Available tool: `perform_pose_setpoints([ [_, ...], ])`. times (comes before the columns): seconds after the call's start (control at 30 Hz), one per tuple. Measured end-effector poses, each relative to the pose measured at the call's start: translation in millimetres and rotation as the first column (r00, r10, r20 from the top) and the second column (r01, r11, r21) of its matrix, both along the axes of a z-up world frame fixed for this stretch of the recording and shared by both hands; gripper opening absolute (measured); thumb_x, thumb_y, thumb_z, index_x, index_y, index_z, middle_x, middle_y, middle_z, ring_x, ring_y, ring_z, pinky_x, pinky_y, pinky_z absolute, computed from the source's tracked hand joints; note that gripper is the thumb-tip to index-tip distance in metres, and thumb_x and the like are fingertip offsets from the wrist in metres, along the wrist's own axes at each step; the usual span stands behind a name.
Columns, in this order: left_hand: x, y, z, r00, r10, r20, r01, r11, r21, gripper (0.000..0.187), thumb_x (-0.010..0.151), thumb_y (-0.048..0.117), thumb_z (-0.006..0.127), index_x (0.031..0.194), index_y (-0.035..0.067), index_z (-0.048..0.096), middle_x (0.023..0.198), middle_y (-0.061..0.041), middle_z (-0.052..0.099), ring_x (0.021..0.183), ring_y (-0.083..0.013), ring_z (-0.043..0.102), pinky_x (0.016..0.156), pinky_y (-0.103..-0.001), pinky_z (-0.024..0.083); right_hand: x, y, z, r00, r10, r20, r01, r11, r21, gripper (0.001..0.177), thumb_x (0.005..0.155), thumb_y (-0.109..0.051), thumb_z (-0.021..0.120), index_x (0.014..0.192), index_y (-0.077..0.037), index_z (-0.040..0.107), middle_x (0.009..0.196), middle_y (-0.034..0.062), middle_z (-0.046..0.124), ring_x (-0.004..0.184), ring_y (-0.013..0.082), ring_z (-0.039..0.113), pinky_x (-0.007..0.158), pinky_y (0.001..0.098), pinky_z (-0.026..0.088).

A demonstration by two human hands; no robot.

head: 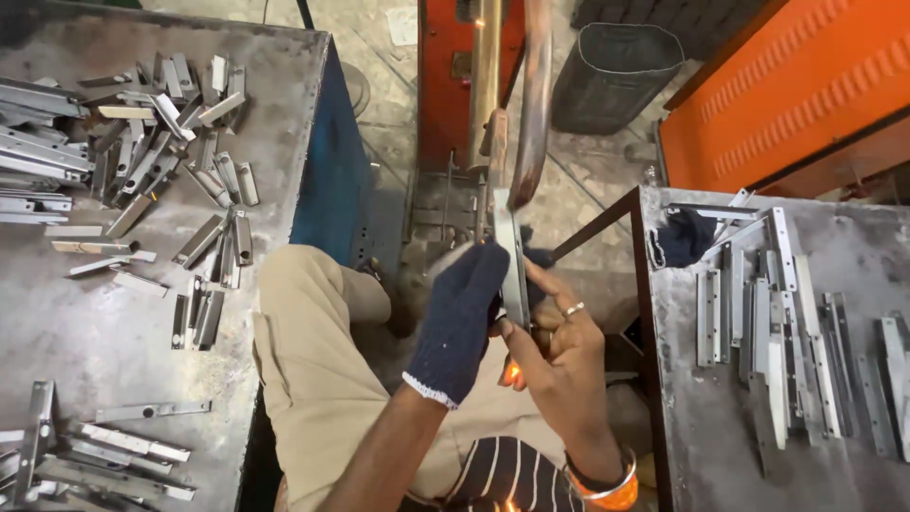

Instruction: The person is assembling and welding metal slides or brackets using a spot-welding machine.

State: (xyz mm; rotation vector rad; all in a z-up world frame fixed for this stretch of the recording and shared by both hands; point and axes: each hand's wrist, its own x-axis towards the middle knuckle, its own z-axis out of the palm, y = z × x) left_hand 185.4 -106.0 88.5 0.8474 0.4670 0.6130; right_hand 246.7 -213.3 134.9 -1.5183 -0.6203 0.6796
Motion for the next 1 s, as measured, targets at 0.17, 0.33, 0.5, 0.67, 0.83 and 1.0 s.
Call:
perform_pose_setpoints([
  [0.17,-3,-7,27,0.951,0.303,-0.063,-0.263,0.899,0.350,0.027,0.101,0.018,0.063,0.117,-0.002,0.067,0.101,-0.004,0.070,0.092,-0.0106,0.063,0.082,-0.029,0.054,10,1,-2,0.991,0.097,0.094,-0.093,0.995,-0.046,0.069,0.088,0.010,0.063,0.153,-0.003,0.042,0.072,0.0076,0.072,0.050,0.0045,0.056,0.042,0.0206,0.042],
  [0.33,-17,-21,33,0.850,0.522,-0.065,-0.281,0.556,0.782,0.029,0.107,0.015,0.057,0.131,0.001,0.065,0.107,-0.010,0.074,0.095,-0.0166,0.072,0.084,-0.031,0.057,25,28,-8,0.971,0.080,0.224,-0.089,0.996,0.032,0.067,0.091,0.012,0.061,0.155,0.001,0.043,0.076,0.0088,0.069,0.059,0.0039,0.058,0.048,0.0198,0.040],
  [0.5,-17,-12,38,0.881,0.456,-0.128,-0.111,0.460,0.881,0.057,0.101,0.017,0.061,0.153,0.000,0.047,0.084,-0.007,0.067,0.077,-0.0240,0.064,0.075,-0.038,0.050,29,46,5,0.994,0.104,-0.035,-0.099,0.987,0.129,0.055,0.092,0.010,0.061,0.144,0.003,0.044,0.081,0.0100,0.074,0.055,0.0050,0.062,0.041,0.0201,0.041],
  [0.67,-17,-9,37,0.887,0.433,-0.159,-0.060,0.449,0.892,0.059,0.103,0.019,0.060,0.155,-0.001,0.043,0.090,-0.009,0.067,0.081,-0.0268,0.064,0.078,-0.040,0.048,31,49,1,0.995,0.095,-0.021,-0.091,0.987,0.129,0.053,0.093,0.009,0.059,0.144,0.002,0.044,0.080,0.0089,0.072,0.057,0.0047,0.062,0.043,0.0196,0.043],
  [0.83,-16,-5,42,0.893,0.436,-0.108,-0.080,0.392,0.916,0.058,0.105,0.018,0.059,0.156,-0.002,0.042,0.097,-0.011,0.068,0.088,-0.0288,0.064,0.081,-0.040,0.048,32,49,2,0.996,0.085,-0.020,-0.081,0.986,0.146,0.051,0.095,0.009,0.058,0.144,0.003,0.044,0.082,0.0070,0.072,0.062,0.0042,0.063,0.048,0.0185,0.045],
  [1.0,-21,-7,41,0.916,0.363,-0.170,-0.014,0.453,0.892,0.062,0.102,0.016,0.061,0.158,-0.001,0.039,0.091,-0.011,0.066,0.083,-0.0272,0.065,0.079,-0.040,0.048,24,42,1,0.999,0.036,0.018,-0.038,0.996,0.079,0.054,0.095,0.007,0.059,0.147,0.000,0.045,0.083,0.0057,0.072,0.062,0.0047,0.061,0.047,0.0188,0.042],
])
